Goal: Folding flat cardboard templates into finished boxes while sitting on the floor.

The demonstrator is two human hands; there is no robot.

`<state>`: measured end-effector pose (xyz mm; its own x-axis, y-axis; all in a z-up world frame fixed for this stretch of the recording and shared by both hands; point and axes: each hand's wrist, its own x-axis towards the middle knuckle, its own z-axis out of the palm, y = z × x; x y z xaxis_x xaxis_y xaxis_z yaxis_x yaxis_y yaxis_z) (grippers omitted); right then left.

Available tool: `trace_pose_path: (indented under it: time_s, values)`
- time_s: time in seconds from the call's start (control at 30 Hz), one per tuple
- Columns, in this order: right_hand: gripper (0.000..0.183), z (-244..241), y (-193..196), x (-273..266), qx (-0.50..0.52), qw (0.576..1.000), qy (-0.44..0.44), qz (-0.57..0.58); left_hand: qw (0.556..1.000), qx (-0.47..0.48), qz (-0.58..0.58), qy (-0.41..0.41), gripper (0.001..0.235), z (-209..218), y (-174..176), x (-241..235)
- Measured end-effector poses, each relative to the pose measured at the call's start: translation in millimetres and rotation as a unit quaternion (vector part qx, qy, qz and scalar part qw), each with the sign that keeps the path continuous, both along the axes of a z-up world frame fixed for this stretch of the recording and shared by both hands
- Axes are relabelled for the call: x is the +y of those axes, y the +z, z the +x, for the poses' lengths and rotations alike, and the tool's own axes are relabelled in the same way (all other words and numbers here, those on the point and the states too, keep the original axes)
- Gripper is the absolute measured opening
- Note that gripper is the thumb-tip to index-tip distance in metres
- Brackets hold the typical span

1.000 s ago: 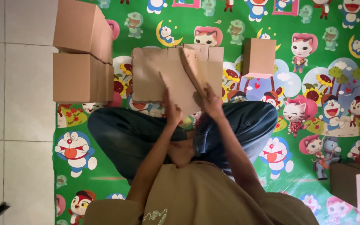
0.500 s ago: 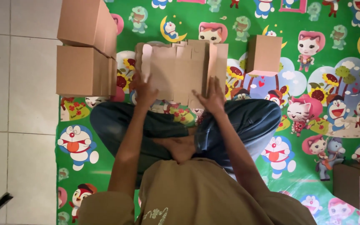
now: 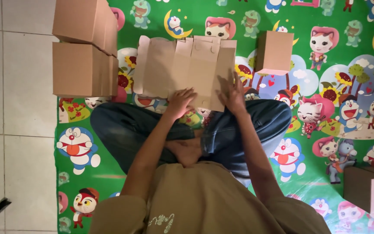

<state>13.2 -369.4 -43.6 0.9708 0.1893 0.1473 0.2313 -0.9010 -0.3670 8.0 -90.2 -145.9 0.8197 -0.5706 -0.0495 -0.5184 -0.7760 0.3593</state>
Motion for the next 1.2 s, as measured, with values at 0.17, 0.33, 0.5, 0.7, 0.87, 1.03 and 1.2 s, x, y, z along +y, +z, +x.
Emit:
trace_pose_path:
  time_s: [0.17, 0.33, 0.5, 0.7, 0.87, 1.03, 1.2]
  values:
    - [0.104, -7, 17, -14, 0.134, 0.976, 0.139, 0.106, 0.989, 0.096, -0.086, 0.067, 0.043, 21, 28, -9]
    - [0.097, -11, -15, -35, 0.257, 0.953, 0.156, 0.043, 0.966, 0.19, -0.032, 0.173, 0.058, 60, 66, -26]
    - [0.032, -16, 0, -25, 0.174, 0.977, 0.114, 0.041, 0.935, 0.213, 0.046, 0.28, 0.024, 87, 18, -41]
    - [0.086, -17, 0, -27, 0.204, 0.966, 0.154, 0.027, 0.891, 0.291, -0.095, 0.335, 0.068, 77, -16, -30]
    - [0.085, -20, -1, -24, 0.203, 0.967, 0.154, -0.009, 0.86, 0.281, -0.185, 0.383, 0.064, 62, -45, -25]
    - [0.036, -22, 3, -25, 0.201, 0.972, 0.113, 0.049, 0.882, 0.235, -0.138, 0.384, 0.039, 52, 35, -32]
    - [0.023, -17, -23, -24, 0.117, 0.993, 0.026, -0.021, 0.929, 0.073, -0.02, 0.363, 0.053, 49, 49, -31]
